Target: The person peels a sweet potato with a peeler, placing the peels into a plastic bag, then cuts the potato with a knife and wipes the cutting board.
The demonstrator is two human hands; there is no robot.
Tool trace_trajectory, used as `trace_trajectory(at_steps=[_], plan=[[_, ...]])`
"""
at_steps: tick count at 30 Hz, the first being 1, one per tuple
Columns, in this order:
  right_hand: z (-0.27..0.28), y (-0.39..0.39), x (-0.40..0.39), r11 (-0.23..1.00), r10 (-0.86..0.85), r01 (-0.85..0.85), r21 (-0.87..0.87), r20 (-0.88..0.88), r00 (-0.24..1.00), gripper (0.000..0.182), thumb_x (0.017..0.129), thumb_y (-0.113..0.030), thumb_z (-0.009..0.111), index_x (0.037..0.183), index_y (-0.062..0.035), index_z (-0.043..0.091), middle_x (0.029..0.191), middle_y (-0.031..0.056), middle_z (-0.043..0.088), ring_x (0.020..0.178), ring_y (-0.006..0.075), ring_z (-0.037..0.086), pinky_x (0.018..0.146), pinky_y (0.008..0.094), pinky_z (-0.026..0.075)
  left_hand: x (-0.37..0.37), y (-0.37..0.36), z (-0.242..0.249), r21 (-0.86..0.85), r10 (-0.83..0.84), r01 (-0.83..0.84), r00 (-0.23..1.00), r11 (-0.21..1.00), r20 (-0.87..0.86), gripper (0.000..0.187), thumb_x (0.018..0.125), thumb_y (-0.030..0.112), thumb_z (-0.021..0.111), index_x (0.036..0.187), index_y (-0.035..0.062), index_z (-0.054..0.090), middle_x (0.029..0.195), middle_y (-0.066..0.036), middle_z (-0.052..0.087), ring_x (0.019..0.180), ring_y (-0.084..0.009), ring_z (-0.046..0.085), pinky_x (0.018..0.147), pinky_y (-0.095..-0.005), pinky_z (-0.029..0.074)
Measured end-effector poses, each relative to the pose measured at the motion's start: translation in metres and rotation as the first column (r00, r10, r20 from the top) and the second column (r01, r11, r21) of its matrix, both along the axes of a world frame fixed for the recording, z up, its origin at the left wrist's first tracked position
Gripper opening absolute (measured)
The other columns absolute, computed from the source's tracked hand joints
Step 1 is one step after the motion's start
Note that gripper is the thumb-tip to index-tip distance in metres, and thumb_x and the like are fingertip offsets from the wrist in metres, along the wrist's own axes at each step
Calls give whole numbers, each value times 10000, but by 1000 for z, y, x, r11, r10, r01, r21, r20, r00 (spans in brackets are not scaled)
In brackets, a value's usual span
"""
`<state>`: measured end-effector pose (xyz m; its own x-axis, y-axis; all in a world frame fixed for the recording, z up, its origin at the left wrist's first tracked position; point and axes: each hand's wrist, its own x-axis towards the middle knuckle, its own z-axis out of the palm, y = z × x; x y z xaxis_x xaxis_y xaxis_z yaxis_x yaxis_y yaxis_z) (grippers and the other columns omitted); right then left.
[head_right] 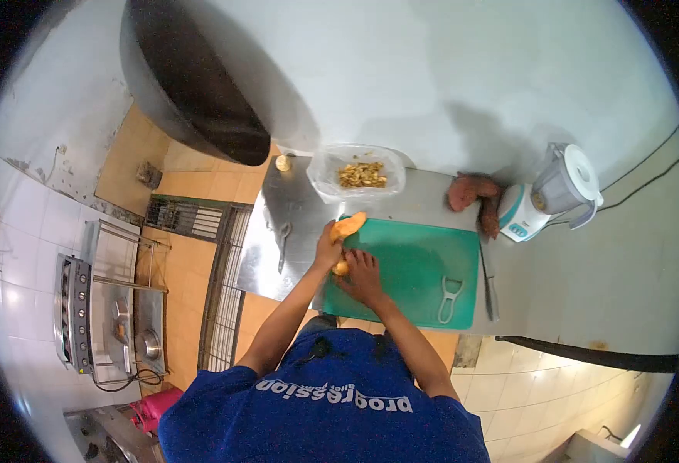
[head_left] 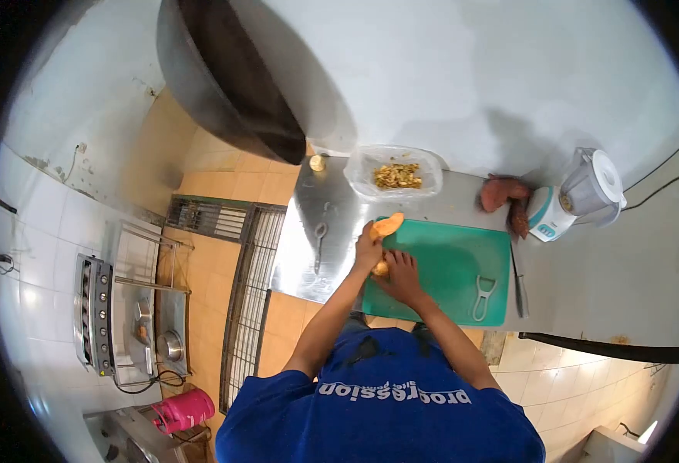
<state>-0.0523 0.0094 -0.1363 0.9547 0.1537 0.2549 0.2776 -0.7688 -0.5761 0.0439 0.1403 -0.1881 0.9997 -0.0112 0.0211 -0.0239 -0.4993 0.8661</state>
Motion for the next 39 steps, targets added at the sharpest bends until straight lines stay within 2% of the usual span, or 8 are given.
trace_trajectory(at_steps=[2,8,9,17,24,34,37,39], plan=[[-14,28,4,999,-18,17,-46,-28,999,708,831,-387,767,1403,-91,473,1247,139,549,1169,368,499,1008,511,376,1,16,33,-109,1,-21,983,994,-183,556,921,73,626,1447,24,452,1373,-227,577,1294,-370,548,1086,-405,431],[-4,78,29,997,-66,68,-25,46,997,717,811,-345,781,1402,-95,462,1228,143,547,1141,359,501,986,483,389,32,98,-5,-124,4,8,995,992,96,581,884,87,656,1425,-8,469,1238,-297,621,1172,-467,580,1019,-483,465],[-6,84,35,997,-73,74,-27,41,996,711,811,-331,780,1403,-97,461,1221,145,550,1139,360,502,987,485,389,26,108,17,58,-3,-3,995,998,100,598,870,111,681,1425,21,477,1234,-295,613,1157,-484,568,1021,-501,452],[-6,104,46,988,-130,131,-81,15,991,682,817,-322,770,1389,-91,478,1270,128,553,1191,357,493,1034,500,363,22,127,-15,130,-133,118,985,984,113,622,858,115,679,1442,78,469,1300,-289,558,1180,-479,528,1029,-531,425],[15,82,17,966,-218,208,-151,-56,974,645,860,-353,726,1416,-125,491,1337,128,535,1295,352,445,1114,509,313,3,116,33,272,-208,228,973,935,-102,655,922,155,586,1521,34,351,1469,-245,451,1352,-430,443,1125,-493,382],[24,-39,-91,934,-341,327,-145,-88,936,482,866,-284,730,1314,-158,602,1341,125,534,1306,362,430,1092,521,326,-22,94,60,461,-29,33,999,887,-15,621,1004,280,515,1538,21,336,1576,-264,328,1485,-441,259,1218,-501,225],[24,-73,-105,921,-344,336,-196,-9,939,489,857,-281,739,1309,-157,602,1340,127,530,1302,368,429,1093,523,322,-49,68,69,569,-23,-201,932,797,362,543,979,242,548,1470,33,444,1457,-248,465,1402,-442,372,1159,-531,281],[25,-100,-108,915,-342,328,-234,-22,939,484,868,-277,725,1317,-150,598,1347,130,524,1307,369,422,1098,529,313,-69,50,85,487,22,-181,949,855,314,489,961,217,569,1410,37,498,1361,-233,514,1306,-435,439,1096,-527,331]])
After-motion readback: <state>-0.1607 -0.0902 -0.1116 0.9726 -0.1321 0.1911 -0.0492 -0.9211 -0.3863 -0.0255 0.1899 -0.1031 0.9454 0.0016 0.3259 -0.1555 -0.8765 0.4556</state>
